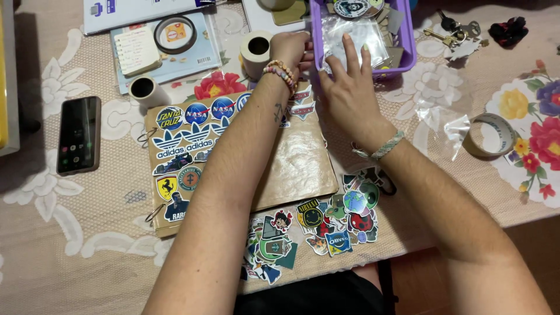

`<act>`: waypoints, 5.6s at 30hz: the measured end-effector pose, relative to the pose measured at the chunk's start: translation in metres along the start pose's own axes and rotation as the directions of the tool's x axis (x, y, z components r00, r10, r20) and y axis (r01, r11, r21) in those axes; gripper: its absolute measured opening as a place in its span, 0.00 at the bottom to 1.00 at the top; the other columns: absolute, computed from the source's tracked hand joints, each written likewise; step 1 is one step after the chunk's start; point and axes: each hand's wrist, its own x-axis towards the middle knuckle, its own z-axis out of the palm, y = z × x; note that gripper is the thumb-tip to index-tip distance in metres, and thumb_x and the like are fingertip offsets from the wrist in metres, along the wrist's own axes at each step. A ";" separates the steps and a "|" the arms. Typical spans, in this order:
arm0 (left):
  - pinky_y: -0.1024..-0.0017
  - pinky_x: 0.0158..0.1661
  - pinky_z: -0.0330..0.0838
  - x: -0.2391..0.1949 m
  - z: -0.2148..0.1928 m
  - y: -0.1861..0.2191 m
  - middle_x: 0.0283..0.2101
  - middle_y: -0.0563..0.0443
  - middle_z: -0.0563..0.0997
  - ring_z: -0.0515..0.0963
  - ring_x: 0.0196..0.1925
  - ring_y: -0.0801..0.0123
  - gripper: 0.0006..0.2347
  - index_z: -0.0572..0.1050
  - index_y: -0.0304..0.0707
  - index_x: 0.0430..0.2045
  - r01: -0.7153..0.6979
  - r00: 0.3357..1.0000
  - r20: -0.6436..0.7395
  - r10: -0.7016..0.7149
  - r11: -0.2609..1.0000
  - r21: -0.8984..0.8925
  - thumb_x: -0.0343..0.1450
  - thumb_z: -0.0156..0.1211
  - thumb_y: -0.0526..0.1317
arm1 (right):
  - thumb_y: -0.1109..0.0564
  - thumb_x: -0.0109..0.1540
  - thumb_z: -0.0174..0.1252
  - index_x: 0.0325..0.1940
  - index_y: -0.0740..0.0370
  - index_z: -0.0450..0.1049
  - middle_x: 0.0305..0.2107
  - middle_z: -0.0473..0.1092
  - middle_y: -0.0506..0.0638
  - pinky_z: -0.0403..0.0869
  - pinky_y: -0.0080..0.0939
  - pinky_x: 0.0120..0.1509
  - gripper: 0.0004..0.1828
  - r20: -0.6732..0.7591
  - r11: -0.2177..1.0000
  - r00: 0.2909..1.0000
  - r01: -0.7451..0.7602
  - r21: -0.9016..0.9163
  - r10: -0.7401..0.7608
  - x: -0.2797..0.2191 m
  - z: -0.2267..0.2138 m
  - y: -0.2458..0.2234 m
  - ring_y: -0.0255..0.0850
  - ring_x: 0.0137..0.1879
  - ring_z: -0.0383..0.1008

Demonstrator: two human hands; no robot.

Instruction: Decorating a notebook cover by peeling and applying various stickers from a collection.

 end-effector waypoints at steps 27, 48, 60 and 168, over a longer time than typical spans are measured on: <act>0.81 0.32 0.76 -0.337 -0.156 -0.018 0.32 0.43 0.83 0.81 0.36 0.71 0.07 0.83 0.29 0.36 -0.390 0.873 0.200 0.444 0.884 -0.257 0.67 0.69 0.34 | 0.62 0.59 0.67 0.48 0.69 0.78 0.31 0.65 0.55 0.66 0.51 0.73 0.15 -0.096 0.008 0.926 0.100 0.995 0.366 -0.095 -0.162 -0.119 0.50 0.60 0.66; 0.68 0.35 0.75 -0.370 -0.238 0.017 0.32 0.50 0.80 0.80 0.35 0.62 0.04 0.80 0.35 0.28 -0.710 -0.342 0.653 0.676 -0.641 0.292 0.70 0.70 0.35 | 0.63 0.55 0.66 0.33 0.66 0.80 0.40 0.74 0.55 0.70 0.34 0.54 0.04 0.337 -0.148 0.937 -0.322 0.935 0.095 -0.115 -0.225 -0.119 0.38 0.51 0.74; 0.86 0.41 0.70 -0.371 -0.208 0.077 0.31 0.63 0.75 0.72 0.34 0.83 0.06 0.81 0.40 0.35 0.076 -0.761 0.639 -0.115 -0.993 -0.089 0.67 0.65 0.29 | 0.59 0.58 0.65 0.27 0.64 0.82 0.27 0.77 0.50 0.70 0.34 0.44 0.07 0.277 -0.070 0.936 -0.298 0.952 -0.220 -0.106 -0.253 -0.122 0.35 0.37 0.73; 0.64 0.44 0.60 -0.363 -0.301 -0.100 0.36 0.53 0.71 0.68 0.41 0.58 0.15 0.72 0.46 0.33 -0.518 0.845 0.448 0.293 0.236 0.822 0.63 0.72 0.47 | 0.64 0.63 0.64 0.58 0.71 0.69 0.46 0.76 0.58 0.71 0.59 0.67 0.20 -0.227 0.720 0.964 0.256 0.645 -0.140 -0.203 -0.098 -0.138 0.61 0.61 0.72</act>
